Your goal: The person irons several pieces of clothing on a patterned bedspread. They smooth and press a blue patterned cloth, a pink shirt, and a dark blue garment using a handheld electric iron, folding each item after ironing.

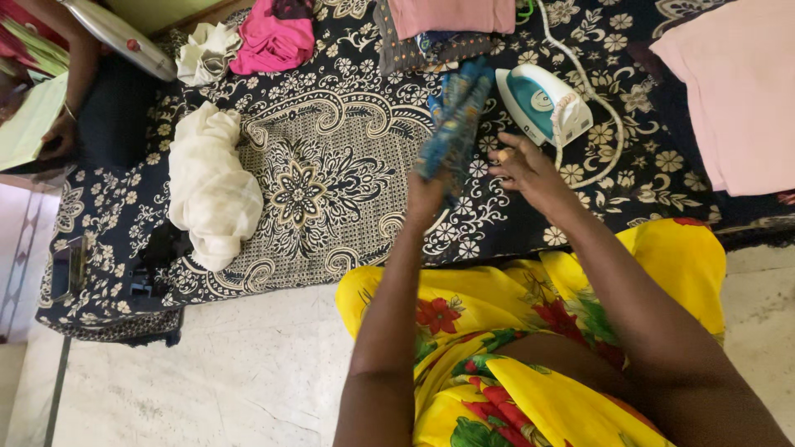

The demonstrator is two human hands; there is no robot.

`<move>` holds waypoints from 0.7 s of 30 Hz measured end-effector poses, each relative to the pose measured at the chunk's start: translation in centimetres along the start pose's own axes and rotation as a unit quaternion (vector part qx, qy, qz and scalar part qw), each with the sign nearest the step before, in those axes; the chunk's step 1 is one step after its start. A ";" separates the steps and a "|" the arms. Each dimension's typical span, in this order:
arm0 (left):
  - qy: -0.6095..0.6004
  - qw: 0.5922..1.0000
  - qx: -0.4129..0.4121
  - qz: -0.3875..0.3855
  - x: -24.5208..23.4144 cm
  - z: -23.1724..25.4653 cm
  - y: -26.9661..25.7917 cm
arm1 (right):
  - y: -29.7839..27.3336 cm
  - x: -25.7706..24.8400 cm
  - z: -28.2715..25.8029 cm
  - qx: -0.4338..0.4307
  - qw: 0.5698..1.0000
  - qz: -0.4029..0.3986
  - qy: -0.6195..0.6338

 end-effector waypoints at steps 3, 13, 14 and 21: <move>-0.349 0.935 -0.061 0.019 -4.6 1.4 0.1 | -1.1 -1.5 -2.2 -0.008 0.997 0.028 -0.065; 0.019 0.979 -0.155 0.130 -11.7 -8.9 -2.7 | -1.5 -7.0 -2.3 -0.019 0.977 0.118 -0.178; 0.109 0.972 -0.135 0.159 -11.7 -9.1 -2.7 | -1.1 -7.9 -1.5 -0.029 0.969 0.123 -0.214; 0.497 0.862 0.059 0.081 -4.8 -4.6 -1.7 | 3.6 -12.6 4.7 -0.080 0.855 0.199 -0.473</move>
Point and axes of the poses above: each hand's wrist, its own y-axis towards the middle knuckle, its own x-axis out of the palm, z = x × y, the point moved 3 cm from there along y, towards the middle knuckle, and after that the axes turned 14 degrees about -z, right-handed, at the moved point
